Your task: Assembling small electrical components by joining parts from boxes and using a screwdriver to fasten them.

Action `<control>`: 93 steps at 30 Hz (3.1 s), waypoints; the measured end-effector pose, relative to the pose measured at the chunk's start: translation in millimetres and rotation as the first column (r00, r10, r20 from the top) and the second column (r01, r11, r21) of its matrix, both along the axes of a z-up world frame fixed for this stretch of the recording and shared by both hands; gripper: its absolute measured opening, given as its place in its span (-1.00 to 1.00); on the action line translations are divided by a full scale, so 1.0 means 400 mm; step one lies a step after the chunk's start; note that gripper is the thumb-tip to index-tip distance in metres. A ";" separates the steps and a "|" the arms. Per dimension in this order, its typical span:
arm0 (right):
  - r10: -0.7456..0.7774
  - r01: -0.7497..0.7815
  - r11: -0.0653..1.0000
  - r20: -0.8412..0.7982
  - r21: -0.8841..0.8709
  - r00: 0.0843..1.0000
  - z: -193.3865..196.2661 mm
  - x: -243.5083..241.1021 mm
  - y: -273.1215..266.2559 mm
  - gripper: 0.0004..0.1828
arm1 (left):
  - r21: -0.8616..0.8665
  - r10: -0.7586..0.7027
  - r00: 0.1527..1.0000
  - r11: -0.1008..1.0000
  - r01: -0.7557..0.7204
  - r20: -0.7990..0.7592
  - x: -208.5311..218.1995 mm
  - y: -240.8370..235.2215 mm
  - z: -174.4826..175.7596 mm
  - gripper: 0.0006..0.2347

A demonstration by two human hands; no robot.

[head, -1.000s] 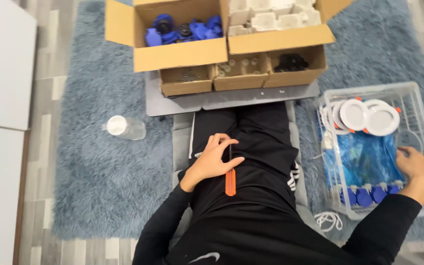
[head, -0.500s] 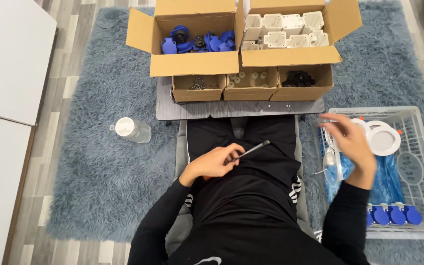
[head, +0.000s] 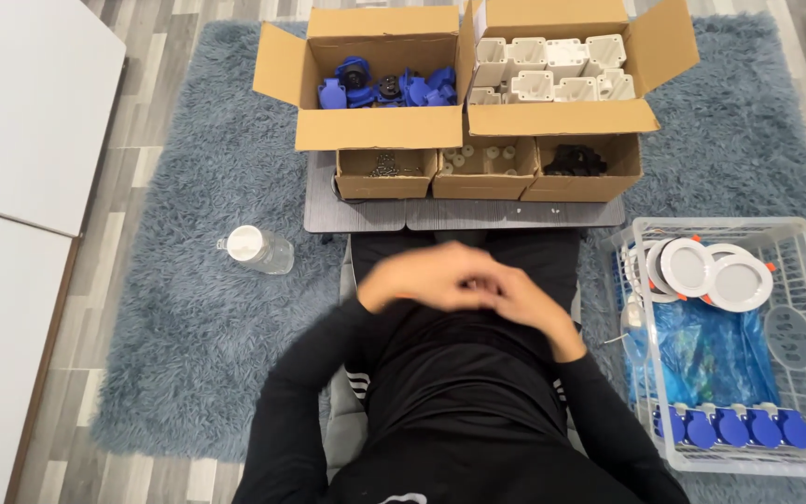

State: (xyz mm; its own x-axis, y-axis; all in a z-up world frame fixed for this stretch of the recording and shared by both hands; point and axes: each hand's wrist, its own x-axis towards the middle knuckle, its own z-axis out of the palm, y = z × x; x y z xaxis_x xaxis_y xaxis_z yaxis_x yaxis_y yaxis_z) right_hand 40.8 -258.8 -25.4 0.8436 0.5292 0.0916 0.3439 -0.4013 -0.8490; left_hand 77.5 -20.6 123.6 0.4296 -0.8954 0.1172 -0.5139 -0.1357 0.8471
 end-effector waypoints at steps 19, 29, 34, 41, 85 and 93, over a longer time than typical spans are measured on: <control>0.074 -0.026 0.956 0.155 -0.294 0.985 -0.011 -0.013 0.021 -0.85 | 0.487 0.718 0.460 0.191 -0.852 0.523 0.763 0.323 -0.164 -0.35; 0.046 -0.042 0.963 0.007 -0.267 0.999 0.025 -0.022 0.016 -0.76 | 0.450 0.696 0.386 0.101 -0.888 0.606 0.878 0.372 -0.316 -0.43; 0.002 0.010 0.981 0.062 -0.195 0.998 -0.014 -0.032 0.054 -0.79 | 0.418 0.757 0.341 0.099 -0.903 0.557 0.866 0.362 -0.307 -0.42; 0.004 0.014 0.975 0.082 -0.220 0.997 -0.007 -0.032 0.060 -0.70 | 0.318 0.630 0.342 0.155 -0.935 0.697 0.876 0.387 -0.281 -0.75; -0.292 0.040 0.511 -0.129 -0.859 0.948 0.288 0.518 -0.200 -0.12 | -0.224 0.624 0.733 0.781 -0.582 0.272 0.114 0.044 -0.344 -0.78; -0.263 0.019 0.460 -0.116 -0.888 0.958 0.202 0.575 -0.220 -0.18 | -0.189 0.615 0.739 0.789 -0.585 0.275 0.121 0.048 -0.346 -0.85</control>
State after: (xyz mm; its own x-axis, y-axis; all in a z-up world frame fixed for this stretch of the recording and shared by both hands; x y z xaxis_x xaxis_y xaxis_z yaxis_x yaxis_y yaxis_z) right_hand 271.0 -347.0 55.2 0.8442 0.0987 -0.5269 0.0780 -0.9951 -0.0615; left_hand 126.0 -1.6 -14.9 0.8027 -0.4446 0.3976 -0.5825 -0.4410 0.6828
